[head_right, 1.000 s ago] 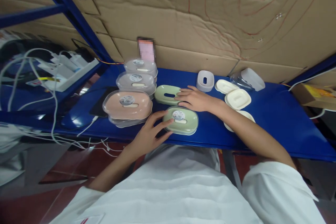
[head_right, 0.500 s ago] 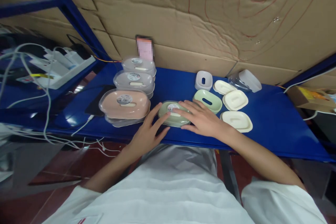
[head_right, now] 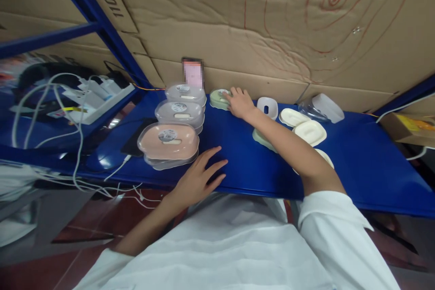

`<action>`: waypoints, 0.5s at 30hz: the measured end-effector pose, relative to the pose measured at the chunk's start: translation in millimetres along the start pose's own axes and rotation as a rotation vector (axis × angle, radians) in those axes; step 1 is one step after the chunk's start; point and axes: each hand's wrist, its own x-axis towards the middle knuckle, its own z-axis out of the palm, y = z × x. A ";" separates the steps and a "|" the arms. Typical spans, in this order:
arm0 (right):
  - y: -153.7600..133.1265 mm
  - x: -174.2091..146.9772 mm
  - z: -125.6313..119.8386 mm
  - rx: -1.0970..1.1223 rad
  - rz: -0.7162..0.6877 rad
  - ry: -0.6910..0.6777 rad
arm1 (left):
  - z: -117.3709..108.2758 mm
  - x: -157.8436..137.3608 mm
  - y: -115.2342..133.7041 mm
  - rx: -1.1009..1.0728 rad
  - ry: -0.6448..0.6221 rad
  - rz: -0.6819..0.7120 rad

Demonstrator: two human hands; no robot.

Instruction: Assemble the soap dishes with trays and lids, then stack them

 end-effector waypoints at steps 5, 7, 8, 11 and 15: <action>-3.2 -18.8 -14.6 0.044 -0.010 -0.002 | 0.9 -1.3 -1.3 -0.013 -0.035 -0.008; 2.7 -49.0 -24.3 0.068 0.015 -0.002 | 2.8 -2.4 -2.3 -0.023 -0.045 -0.011; 6.7 -67.6 -29.0 0.069 0.041 -0.011 | 3.9 -2.9 -2.7 -0.028 -0.054 -0.010; 16.0 -125.9 -40.2 0.039 0.165 -0.105 | 6.8 -3.6 -3.4 -0.041 -0.086 -0.007; 7.2 -173.2 -45.7 0.123 0.201 -0.244 | 6.4 -2.7 -3.0 -0.025 -0.094 -0.018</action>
